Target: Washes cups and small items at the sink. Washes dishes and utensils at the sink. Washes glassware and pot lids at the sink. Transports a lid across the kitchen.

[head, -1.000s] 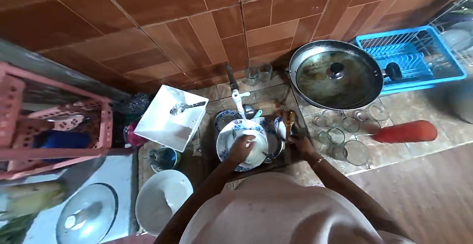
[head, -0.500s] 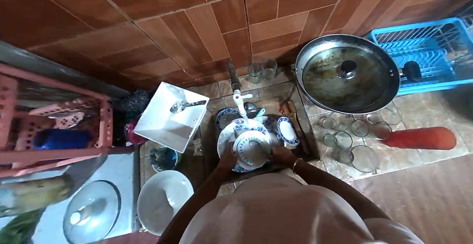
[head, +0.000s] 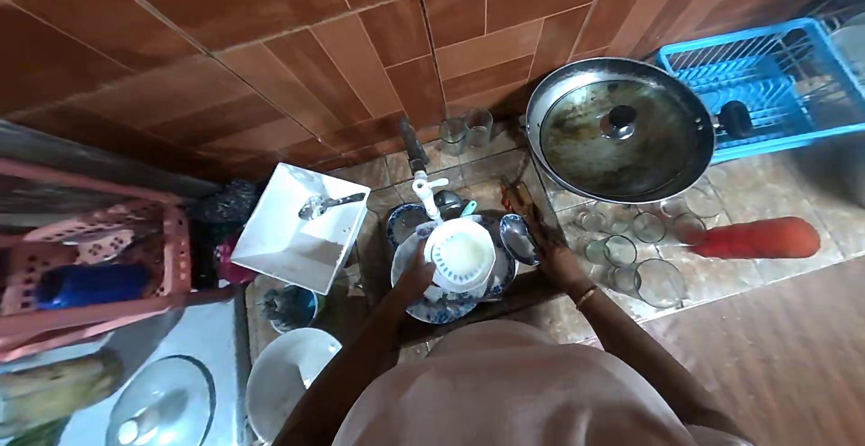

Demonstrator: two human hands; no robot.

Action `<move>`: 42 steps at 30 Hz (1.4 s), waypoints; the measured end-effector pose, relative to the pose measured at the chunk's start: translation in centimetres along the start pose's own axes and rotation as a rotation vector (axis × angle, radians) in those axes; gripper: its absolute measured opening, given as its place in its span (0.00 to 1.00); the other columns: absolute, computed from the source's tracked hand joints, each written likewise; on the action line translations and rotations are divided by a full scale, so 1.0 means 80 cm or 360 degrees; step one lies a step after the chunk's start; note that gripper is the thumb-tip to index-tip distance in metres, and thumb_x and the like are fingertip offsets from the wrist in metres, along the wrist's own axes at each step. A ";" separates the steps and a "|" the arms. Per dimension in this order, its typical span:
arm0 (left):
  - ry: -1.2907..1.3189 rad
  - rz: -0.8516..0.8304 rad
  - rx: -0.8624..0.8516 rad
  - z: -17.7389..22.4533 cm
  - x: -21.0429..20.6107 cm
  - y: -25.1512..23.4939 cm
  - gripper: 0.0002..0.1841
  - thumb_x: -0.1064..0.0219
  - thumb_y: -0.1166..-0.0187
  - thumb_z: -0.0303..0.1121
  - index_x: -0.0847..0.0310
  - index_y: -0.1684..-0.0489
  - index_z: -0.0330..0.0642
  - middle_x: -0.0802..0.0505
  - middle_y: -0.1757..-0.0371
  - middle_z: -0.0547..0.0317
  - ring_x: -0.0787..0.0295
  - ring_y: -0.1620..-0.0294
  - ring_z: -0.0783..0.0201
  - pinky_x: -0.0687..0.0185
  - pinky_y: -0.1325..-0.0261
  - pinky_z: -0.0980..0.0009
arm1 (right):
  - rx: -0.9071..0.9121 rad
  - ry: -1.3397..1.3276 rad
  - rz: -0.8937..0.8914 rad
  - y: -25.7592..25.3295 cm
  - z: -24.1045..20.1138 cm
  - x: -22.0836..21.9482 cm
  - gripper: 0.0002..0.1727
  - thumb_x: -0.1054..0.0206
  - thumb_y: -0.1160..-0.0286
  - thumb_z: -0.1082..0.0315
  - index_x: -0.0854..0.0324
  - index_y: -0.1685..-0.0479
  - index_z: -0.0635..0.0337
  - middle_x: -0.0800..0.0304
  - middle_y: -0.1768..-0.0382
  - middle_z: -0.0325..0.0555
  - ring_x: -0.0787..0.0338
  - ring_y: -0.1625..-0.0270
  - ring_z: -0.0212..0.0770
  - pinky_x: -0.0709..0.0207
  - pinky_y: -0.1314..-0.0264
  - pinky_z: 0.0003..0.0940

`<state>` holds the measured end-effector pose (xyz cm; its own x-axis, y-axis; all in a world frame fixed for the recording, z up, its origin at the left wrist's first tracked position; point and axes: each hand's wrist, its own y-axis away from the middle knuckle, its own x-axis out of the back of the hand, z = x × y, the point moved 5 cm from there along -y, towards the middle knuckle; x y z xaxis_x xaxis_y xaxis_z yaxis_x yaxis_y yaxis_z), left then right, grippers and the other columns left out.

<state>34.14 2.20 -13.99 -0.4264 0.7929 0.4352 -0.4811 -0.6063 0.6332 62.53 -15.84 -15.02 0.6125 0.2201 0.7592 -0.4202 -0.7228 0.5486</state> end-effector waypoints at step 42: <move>0.0072 0.0338 -0.0004 0.063 0.075 -0.008 0.26 0.58 0.05 0.37 0.48 0.07 0.55 0.15 0.34 0.38 0.08 0.63 0.54 0.10 0.64 0.55 | 0.1457 0.0271 0.0060 -0.012 -0.177 -0.052 0.24 0.53 0.07 0.65 0.26 0.20 0.65 0.26 0.17 0.58 0.32 0.11 0.57 0.51 0.06 0.58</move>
<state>35.73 7.67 -8.55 -0.5522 0.6441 0.5294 -0.3788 -0.7594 0.5289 50.89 -6.76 -13.75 0.4723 0.2266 0.8518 0.2980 -0.9505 0.0876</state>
